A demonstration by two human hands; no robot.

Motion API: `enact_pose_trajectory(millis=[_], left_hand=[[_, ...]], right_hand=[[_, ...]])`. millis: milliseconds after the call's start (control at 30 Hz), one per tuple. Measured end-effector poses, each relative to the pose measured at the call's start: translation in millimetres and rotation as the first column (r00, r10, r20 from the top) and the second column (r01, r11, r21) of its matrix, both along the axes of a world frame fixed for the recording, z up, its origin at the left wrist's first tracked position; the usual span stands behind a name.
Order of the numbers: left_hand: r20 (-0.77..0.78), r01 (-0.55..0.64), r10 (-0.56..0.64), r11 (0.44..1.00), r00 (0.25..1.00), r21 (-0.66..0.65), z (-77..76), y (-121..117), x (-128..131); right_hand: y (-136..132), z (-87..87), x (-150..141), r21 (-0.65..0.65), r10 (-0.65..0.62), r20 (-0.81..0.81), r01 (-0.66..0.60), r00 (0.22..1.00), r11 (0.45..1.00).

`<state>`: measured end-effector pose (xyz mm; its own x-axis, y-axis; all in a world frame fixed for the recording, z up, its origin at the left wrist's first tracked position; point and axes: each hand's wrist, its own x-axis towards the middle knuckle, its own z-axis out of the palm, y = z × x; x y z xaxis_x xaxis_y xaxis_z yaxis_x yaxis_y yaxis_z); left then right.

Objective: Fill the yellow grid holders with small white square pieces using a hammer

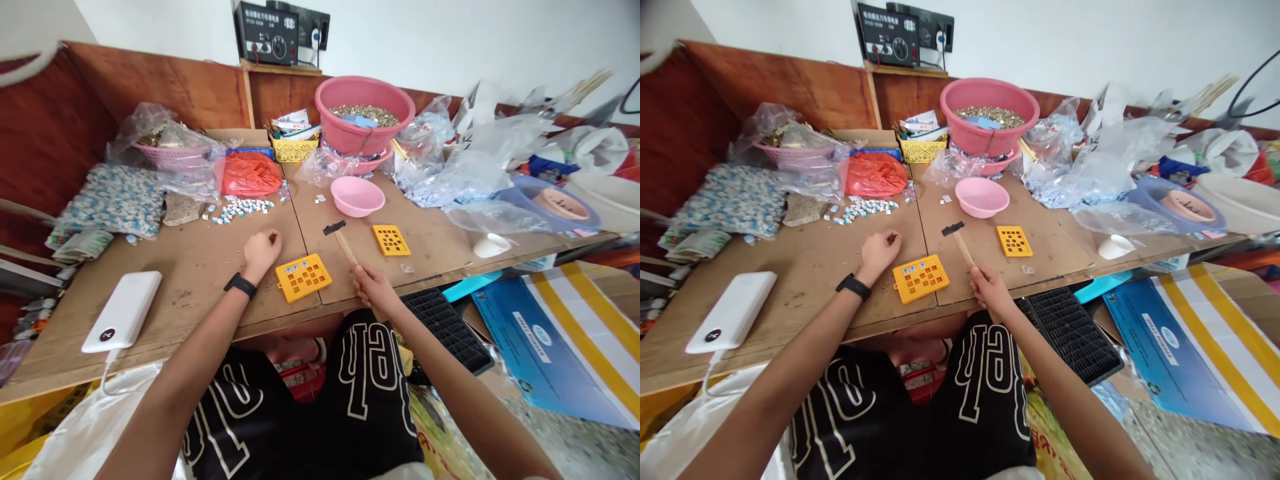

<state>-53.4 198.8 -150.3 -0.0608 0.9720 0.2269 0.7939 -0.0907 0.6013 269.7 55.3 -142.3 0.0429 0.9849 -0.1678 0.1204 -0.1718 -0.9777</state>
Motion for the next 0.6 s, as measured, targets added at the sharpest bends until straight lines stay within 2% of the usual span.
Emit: enact_pose_trajectory(millis=[67, 167, 333, 500, 600], left_hand=[[-0.072, -0.022, 0.021, 1.000, 0.997, -0.013, 3.4, 11, 4], [-0.167, 0.038, -0.028, 0.998, 0.986, 0.052, 14.2, 40, 11], [-0.353, 0.051, 0.005, 0.988, 0.936, 0.149, 31.5, 111, 15], [-0.542, 0.330, -0.219, 0.937, 0.811, 0.115, 36.0, 166, 15], [-0.595, 0.285, -0.194, 0.956, 0.780, 0.062, 36.2, 185, 15]], right_hand=[[10, -2.7, -2, -0.106, -0.020, -0.085, 0.011, 0.996, 0.994], [18, -3.5, -5, -0.169, -0.044, -0.125, 0.022, 0.991, 0.985], [18, -3.0, -6, -0.144, -0.034, -0.161, 0.011, 0.986, 0.990], [18, -7.4, -7, -0.118, -0.043, -0.174, 0.022, 0.984, 0.993], [19, -10.5, -6, -0.109, -0.030, -0.205, 0.008, 0.978, 0.994]])
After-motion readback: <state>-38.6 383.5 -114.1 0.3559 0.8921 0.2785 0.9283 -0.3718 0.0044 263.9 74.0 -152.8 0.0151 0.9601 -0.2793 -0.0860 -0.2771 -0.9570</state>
